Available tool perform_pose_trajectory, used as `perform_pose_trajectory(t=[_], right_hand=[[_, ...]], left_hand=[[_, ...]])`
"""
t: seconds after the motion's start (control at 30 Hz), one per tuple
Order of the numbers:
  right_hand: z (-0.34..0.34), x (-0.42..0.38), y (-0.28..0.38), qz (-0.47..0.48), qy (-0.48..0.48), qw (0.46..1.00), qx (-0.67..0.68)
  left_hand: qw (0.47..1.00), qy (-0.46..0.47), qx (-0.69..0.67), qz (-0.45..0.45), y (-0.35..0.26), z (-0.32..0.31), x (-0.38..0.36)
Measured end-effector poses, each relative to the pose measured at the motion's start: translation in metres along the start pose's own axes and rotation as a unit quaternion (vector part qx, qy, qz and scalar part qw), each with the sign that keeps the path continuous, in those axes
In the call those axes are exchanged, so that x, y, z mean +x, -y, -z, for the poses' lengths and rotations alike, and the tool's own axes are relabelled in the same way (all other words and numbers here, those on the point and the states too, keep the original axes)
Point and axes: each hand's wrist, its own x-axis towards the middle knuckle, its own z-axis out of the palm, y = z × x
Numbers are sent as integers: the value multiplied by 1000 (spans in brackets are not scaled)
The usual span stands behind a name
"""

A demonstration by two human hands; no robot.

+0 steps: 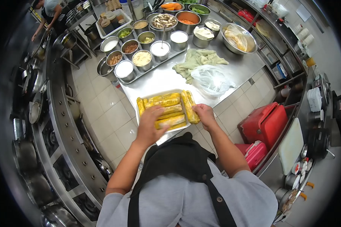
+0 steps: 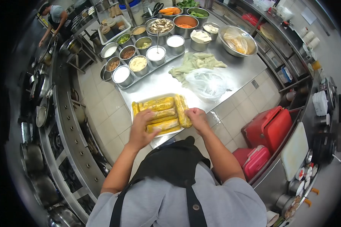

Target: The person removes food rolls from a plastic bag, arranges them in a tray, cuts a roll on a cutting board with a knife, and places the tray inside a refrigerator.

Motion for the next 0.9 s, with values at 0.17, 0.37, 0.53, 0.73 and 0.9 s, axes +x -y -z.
perform_pose_trajectory(t=[0.17,0.37,0.53,0.73,0.9], right_hand=[[7,-40,47,-72,104,980,152],[32,-59,79,268,5,960,-84],[47,-63,116,334,95,929,-127],[59,-51,111,256,186,945,-80],[62,-55,123,182,283,942,-7]], left_hand=[[978,130,-40,-160,-31,-48,60],[970,111,-218,-22,-43,-79,94],[923,171,-341,53,-63,-87,110],[817,223,-497,189,-58,-87,122],[835,238,-463,178,-66,-75,113]])
